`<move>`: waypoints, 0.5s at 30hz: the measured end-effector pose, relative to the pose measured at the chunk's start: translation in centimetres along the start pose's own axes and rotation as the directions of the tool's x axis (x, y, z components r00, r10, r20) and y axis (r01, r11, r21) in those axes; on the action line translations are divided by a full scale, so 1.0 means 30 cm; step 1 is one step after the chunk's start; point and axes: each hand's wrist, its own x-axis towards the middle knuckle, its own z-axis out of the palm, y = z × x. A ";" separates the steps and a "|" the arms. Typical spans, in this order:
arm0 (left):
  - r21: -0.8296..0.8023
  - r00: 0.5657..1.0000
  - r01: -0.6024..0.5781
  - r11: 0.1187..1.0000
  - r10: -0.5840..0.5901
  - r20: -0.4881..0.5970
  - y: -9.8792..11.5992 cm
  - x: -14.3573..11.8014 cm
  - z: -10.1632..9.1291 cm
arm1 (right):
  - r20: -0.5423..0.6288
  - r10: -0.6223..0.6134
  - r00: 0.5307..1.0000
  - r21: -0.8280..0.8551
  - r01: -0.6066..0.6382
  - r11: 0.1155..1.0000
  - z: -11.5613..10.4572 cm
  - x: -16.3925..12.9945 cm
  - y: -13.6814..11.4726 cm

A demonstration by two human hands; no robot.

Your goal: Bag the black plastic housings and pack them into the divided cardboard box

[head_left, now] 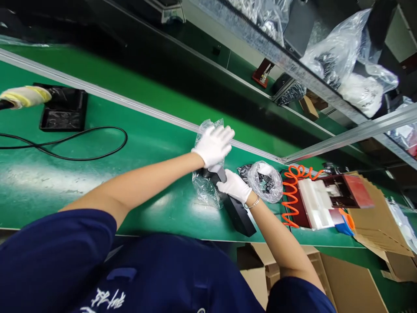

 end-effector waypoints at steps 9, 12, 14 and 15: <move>-0.031 1.000 0.019 0.999 -0.019 -0.015 -0.001 -0.004 -0.004 | -0.017 0.035 0.999 -0.024 -0.036 0.999 0.000 -0.015 -0.014; -0.009 0.993 0.100 0.995 -0.101 -0.061 -0.008 -0.006 -0.005 | -0.006 0.031 0.999 0.002 -0.031 1.000 -0.001 -0.019 -0.019; -0.009 0.999 -0.037 0.999 0.036 -0.025 -0.003 -0.010 -0.001 | -0.010 0.016 1.000 0.001 -0.016 1.000 -0.004 -0.021 -0.023; -0.015 0.995 -0.099 0.995 0.099 -0.008 -0.002 -0.011 0.001 | -0.015 0.013 1.000 -0.002 -0.013 1.000 -0.004 -0.021 -0.024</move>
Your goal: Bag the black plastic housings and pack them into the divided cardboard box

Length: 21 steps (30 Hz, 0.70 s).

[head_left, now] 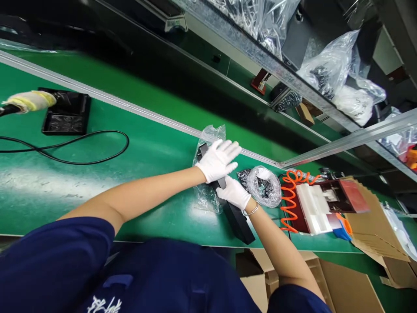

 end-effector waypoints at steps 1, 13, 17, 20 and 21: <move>-0.006 1.000 -0.019 1.000 0.019 0.003 -0.001 0.001 0.002 | -0.006 0.000 1.000 -0.002 0.000 1.000 0.000 0.001 0.001; -0.051 0.982 0.185 0.981 -0.186 -0.025 -0.007 0.031 0.010 | -0.008 -0.006 1.000 0.045 0.006 0.999 0.022 0.016 0.055; -0.055 0.999 0.042 0.998 -0.042 -0.010 -0.010 0.039 0.012 | -0.023 -0.004 1.000 0.058 0.005 0.998 0.019 0.012 0.053; -0.056 0.998 0.065 0.996 -0.066 -0.019 -0.016 0.039 0.011 | -0.024 0.029 0.999 0.040 -0.028 0.999 0.013 0.008 0.046; -0.044 0.987 0.148 0.988 -0.150 -0.048 -0.020 0.039 0.008 | -0.017 0.037 0.999 0.039 -0.036 0.999 0.012 0.008 0.045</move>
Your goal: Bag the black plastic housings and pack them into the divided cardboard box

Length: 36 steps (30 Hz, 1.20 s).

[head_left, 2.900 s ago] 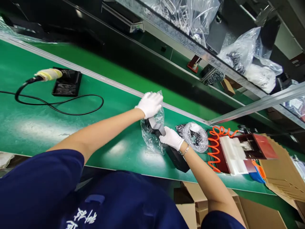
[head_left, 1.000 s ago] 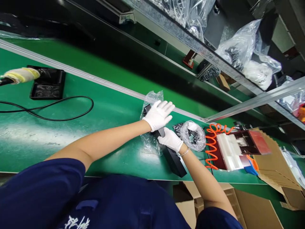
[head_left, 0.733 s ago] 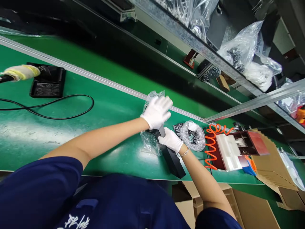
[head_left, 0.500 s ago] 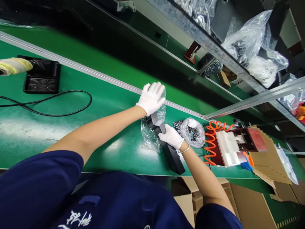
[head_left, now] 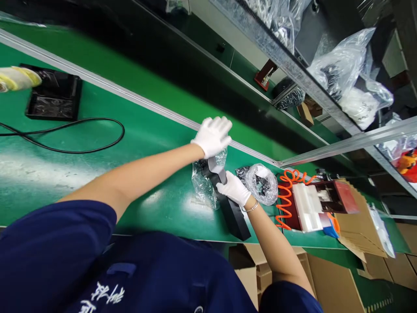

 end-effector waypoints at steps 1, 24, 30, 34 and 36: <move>0.014 0.997 0.066 0.998 -0.066 -0.027 -0.002 -0.001 -0.003 | 0.005 0.002 1.000 0.004 -0.002 1.000 0.000 0.000 0.000; -0.039 0.982 -0.178 0.983 0.180 0.060 0.031 0.021 0.018 | 0.007 -0.010 1.000 0.052 0.010 0.999 -0.006 0.007 0.010; 0.007 0.992 0.126 0.992 -0.127 0.017 -0.169 0.089 -0.017 | 0.003 -0.004 1.000 0.036 0.004 0.999 -0.014 -0.008 -0.005; 0.017 0.951 0.305 0.952 -0.304 -0.050 -0.274 0.103 -0.105 | 0.017 0.022 1.000 0.037 -0.023 0.999 -0.020 -0.025 -0.026; -0.014 0.958 0.263 0.965 -0.262 -0.116 -0.194 0.056 -0.117 | 0.021 0.029 0.999 0.041 -0.030 0.999 -0.021 -0.025 -0.029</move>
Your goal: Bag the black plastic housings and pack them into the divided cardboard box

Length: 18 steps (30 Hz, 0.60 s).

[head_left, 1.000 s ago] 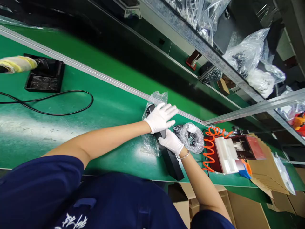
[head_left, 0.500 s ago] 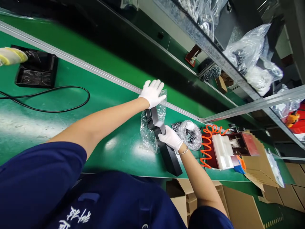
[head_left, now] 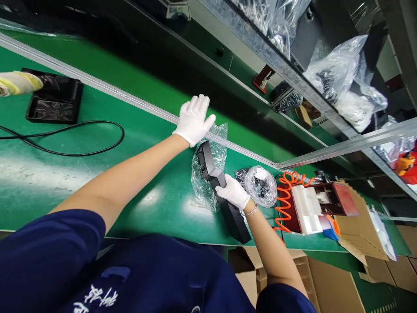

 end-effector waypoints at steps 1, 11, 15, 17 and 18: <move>-0.017 0.998 -0.068 0.998 0.068 -0.010 0.051 -0.043 0.003 | 0.001 -0.003 1.000 0.007 0.003 1.000 0.000 0.002 0.001; -0.023 0.969 -0.209 0.978 0.211 0.130 0.211 -0.078 0.131 | -0.022 -0.048 0.999 -0.013 0.048 0.999 0.008 0.021 0.031; -0.110 0.862 -0.478 0.871 0.490 0.132 0.260 -0.132 0.130 | -0.029 -0.071 0.997 -0.070 0.069 0.995 0.014 0.026 0.032; -0.122 0.860 -0.480 0.869 0.493 0.132 0.263 -0.150 0.130 | -0.035 -0.076 0.996 -0.077 0.073 0.994 0.018 0.028 0.037; -0.102 0.895 -0.417 0.903 0.427 0.128 0.255 -0.150 0.128 | -0.035 -0.075 0.997 -0.065 0.073 0.995 0.021 0.028 0.041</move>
